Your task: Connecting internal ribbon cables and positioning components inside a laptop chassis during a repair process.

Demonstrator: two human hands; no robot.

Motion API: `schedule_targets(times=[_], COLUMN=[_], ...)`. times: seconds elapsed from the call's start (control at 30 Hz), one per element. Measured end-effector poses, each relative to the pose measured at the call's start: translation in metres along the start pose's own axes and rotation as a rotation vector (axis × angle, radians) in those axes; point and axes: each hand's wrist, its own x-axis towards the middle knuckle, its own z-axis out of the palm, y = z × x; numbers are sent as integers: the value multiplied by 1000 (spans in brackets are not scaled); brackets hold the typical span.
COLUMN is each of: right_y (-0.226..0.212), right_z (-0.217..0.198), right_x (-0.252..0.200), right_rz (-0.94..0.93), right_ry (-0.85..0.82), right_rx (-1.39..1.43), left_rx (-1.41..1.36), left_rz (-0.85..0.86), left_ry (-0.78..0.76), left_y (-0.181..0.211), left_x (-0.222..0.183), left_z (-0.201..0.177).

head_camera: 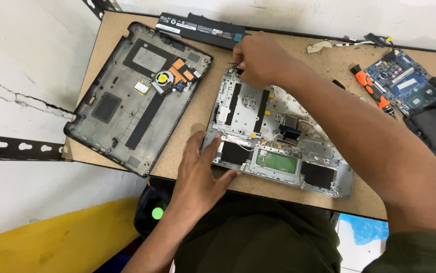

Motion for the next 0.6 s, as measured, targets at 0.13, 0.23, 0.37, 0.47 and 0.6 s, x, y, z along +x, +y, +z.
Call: schedule_targets(times=[0.13, 0.23, 0.37, 0.47, 0.6], right_y=[-9, -16, -14, -18, -6], right_z=[-10, -22, -27, -28, -16], right_x=[-5, -13, -17, -21, -18], right_rz=[45, 131, 152, 199, 132], right_ry=[-22, -111, -113, -105, -35], right_rx=[22, 168, 294, 331, 293], left_rx=[8, 6, 18, 30, 16], left_rz=[-47, -31, 17, 53, 69], left_ry=[-30, -17, 11, 42, 58], left_y=[1, -1, -6, -9, -11], left_x=[1, -1, -1, -1, -1], left_z=[0, 1, 4, 6, 7])
